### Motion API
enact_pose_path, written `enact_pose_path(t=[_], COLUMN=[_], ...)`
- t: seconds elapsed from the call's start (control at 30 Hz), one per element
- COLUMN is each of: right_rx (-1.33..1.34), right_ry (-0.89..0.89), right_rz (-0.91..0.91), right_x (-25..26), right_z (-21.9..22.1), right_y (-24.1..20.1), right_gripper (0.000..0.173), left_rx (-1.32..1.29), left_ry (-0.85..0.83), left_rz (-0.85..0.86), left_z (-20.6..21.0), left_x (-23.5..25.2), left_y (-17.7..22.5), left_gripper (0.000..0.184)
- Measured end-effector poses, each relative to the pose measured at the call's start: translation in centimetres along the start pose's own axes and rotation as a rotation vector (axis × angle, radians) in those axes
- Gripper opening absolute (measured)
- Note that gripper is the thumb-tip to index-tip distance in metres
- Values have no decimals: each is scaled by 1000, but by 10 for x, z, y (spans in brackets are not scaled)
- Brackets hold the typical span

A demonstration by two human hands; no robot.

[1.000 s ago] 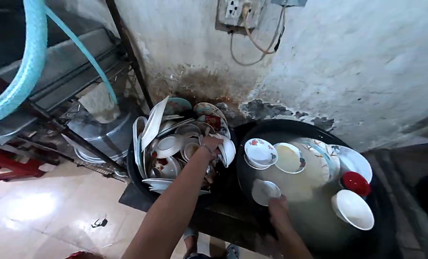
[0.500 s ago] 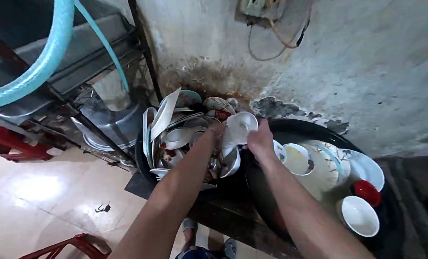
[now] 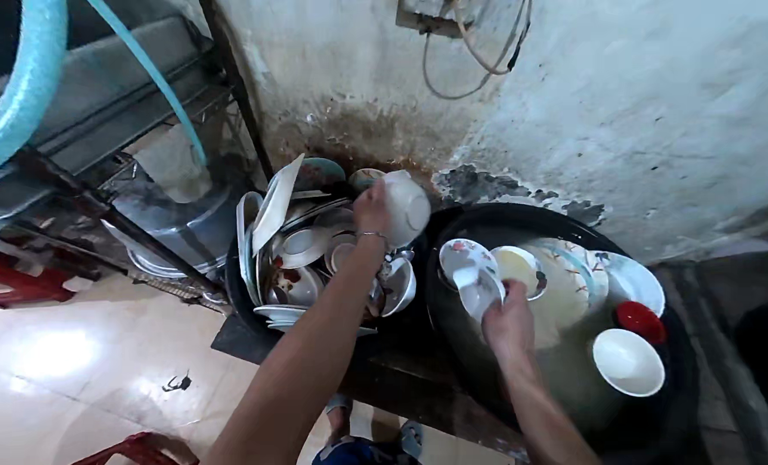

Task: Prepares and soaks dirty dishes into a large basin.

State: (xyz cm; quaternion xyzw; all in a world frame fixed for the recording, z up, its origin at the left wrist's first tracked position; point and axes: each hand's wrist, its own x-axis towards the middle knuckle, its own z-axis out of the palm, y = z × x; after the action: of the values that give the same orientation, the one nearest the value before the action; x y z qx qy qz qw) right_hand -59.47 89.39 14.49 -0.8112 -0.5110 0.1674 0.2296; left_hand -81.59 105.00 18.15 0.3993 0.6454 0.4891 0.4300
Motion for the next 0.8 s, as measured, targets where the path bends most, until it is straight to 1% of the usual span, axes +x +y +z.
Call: enact_pose_path(t=[0.1, 0.13, 0.2, 0.23, 0.3, 0.37, 0.4, 0.43, 0.47, 0.53, 0.57, 0.6, 0.67, 0.7, 0.73, 0.77, 0.8], right_rx=[-8, -32, -74, -85, -76, -34, -9, 18, 61, 249, 395, 538, 813, 915, 982, 1018, 1022], right_ry=[-2, -14, -35, -46, -60, -68, -70, -78, -99, -141, -146, -156, -176, -197, -230, -259, -279], right_rz=[83, 114, 185, 230, 292, 324, 337, 349, 364, 412, 442, 479, 558, 581, 579, 542, 490], right_x=[-24, -30, -37, -37, -39, -38, -37, -35, -33, -27, -26, -26, -22, -18, -15, -12, -10], right_z=[15, 21, 30, 34, 39, 43, 46, 50, 54, 62, 64, 64, 59, 54, 48, 43, 39], right_y=[53, 66, 83, 88, 93, 95, 97, 100, 104, 114, 116, 115, 97, 82, 65, 48, 31], right_gripper=[41, 42, 46, 48, 51, 50, 49, 49, 49, 48, 47, 46, 43, 42, 41, 39, 38], left_rx=[90, 151, 319, 386, 520, 649, 689, 716, 720, 684, 671, 667, 651, 647, 641, 636, 624], left_ry=[-212, -306, -523, -606, -708, -803, -834, -831, -784, -542, -425, -319, -200, -189, -219, -283, -359], left_rz=[282, 350, 422, 463, 557, 576, 570, 575, 594, 685, 638, 535, 217, 58, -78, -167, -206], left_z=[52, 74, 116, 137, 175, 191, 188, 179, 164, 131, 109, 87, 50, 39, 33, 29, 27], left_x=[-64, -87, -122, -132, -142, -146, -148, -152, -155, -150, -145, -138, -120, -111, -103, -95, -89], left_y=[8, 1, -19, -34, -68, -83, -82, -77, -71, -75, -73, -71, -72, -80, -89, -99, -107], left_gripper=[42, 39, 37, 36, 31, 32, 34, 36, 35, 30, 33, 38, 57, 66, 71, 70, 63])
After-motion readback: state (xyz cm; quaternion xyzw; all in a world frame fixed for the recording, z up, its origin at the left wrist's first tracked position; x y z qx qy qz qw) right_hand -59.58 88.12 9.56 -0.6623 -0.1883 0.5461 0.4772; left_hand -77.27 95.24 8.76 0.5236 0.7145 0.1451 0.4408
